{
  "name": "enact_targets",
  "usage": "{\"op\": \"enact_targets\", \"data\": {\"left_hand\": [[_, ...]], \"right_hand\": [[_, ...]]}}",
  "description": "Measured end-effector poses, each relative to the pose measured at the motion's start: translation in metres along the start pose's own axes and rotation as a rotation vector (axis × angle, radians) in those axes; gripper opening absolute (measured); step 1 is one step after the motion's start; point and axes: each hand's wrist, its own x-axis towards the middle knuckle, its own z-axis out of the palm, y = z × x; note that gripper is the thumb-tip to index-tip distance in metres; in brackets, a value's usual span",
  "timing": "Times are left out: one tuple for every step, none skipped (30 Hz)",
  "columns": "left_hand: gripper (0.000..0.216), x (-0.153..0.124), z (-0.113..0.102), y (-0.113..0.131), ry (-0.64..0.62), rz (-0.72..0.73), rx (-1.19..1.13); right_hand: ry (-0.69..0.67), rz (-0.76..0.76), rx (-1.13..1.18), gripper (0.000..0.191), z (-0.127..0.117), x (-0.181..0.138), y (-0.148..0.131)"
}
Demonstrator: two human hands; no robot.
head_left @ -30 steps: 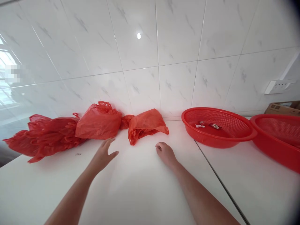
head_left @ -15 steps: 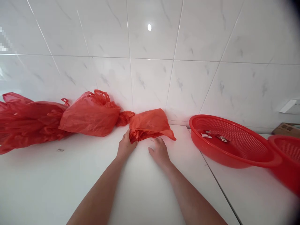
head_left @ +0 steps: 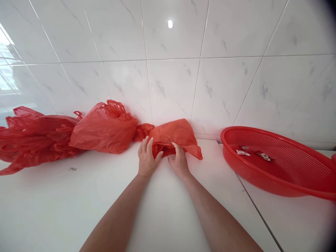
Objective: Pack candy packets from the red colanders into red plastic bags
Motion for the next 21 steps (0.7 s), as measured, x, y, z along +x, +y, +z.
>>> {"op": "enact_targets", "data": {"left_hand": [[0.063, 0.003, 0.005, 0.001, -0.007, 0.011, 0.014], [0.060, 0.006, 0.009, 0.002, -0.029, 0.007, 0.015], [0.058, 0.009, 0.014, 0.001, -0.061, -0.009, 0.001], [0.056, 0.010, 0.018, 0.000, -0.095, -0.036, -0.022], [0.054, 0.011, 0.022, -0.001, -0.125, -0.068, -0.046], [0.050, 0.012, 0.025, -0.003, -0.147, -0.100, -0.068], [0.045, 0.012, 0.026, -0.004, -0.161, -0.125, -0.082], [0.039, 0.011, 0.027, -0.005, -0.162, -0.138, -0.090], [0.035, 0.011, 0.027, -0.005, -0.150, -0.132, -0.091], [0.033, 0.011, 0.026, -0.004, -0.129, -0.106, -0.085], [0.033, 0.011, 0.024, -0.002, -0.104, -0.066, -0.068], [0.035, 0.011, 0.023, 0.001, -0.078, -0.019, -0.039], [0.038, 0.011, 0.021, 0.004, -0.060, 0.034, -0.002], [0.040, 0.011, 0.020, 0.007, -0.062, 0.088, 0.036], [0.040, 0.011, 0.019, 0.009, -0.090, 0.143, 0.065], [0.039, 0.012, 0.018, 0.010, -0.139, 0.188, 0.080], [0.038, 0.011, 0.018, 0.010, -0.198, 0.218, 0.082], [0.037, 0.011, 0.018, 0.009, -0.254, 0.226, 0.075], [0.037, 0.011, 0.017, 0.007, -0.301, 0.214, 0.065], [0.037, 0.010, 0.018, 0.005, -0.336, 0.188, 0.055], [0.039, 0.010, 0.018, 0.003, -0.359, 0.157, 0.051]], "right_hand": [[0.014, -0.027, 0.014, 0.056, -0.001, -0.001, -0.002], [0.019, -0.045, 0.017, 0.051, -0.001, -0.002, -0.004], [0.010, -0.052, 0.009, 0.046, -0.002, -0.002, -0.005], [-0.009, -0.051, -0.004, 0.042, -0.002, -0.003, -0.005], [-0.038, -0.043, -0.018, 0.040, -0.002, -0.003, -0.004], [-0.070, -0.035, -0.029, 0.041, -0.001, -0.003, -0.002], [-0.099, -0.028, -0.036, 0.045, 0.000, -0.002, 0.000], [-0.123, -0.021, -0.035, 0.051, 0.001, -0.002, 0.002], [-0.135, -0.014, -0.027, 0.057, 0.001, -0.001, 0.004], [-0.136, -0.008, -0.011, 0.062, 0.002, 0.000, 0.004], [-0.128, -0.002, 0.014, 0.064, 0.003, 0.000, 0.004], [-0.116, 0.002, 0.048, 0.064, 0.003, 0.000, 0.003], [-0.109, 0.004, 0.095, 0.059, 0.003, 0.000, 0.001], [-0.118, 0.010, 0.159, 0.052, 0.003, -0.001, -0.001], [-0.147, 0.044, 0.252, 0.042, 0.003, -0.001, -0.002], [-0.188, 0.106, 0.360, 0.031, 0.003, -0.001, -0.003], [-0.228, 0.188, 0.466, 0.020, 0.002, -0.002, -0.004], [-0.257, 0.278, 0.557, 0.012, 0.001, -0.002, -0.003], [-0.263, 0.359, 0.624, 0.015, 0.000, -0.002, -0.002], [-0.246, 0.417, 0.665, 0.023, -0.003, -0.002, 0.000], [-0.215, 0.444, 0.680, 0.032, -0.006, -0.002, 0.002]]}}
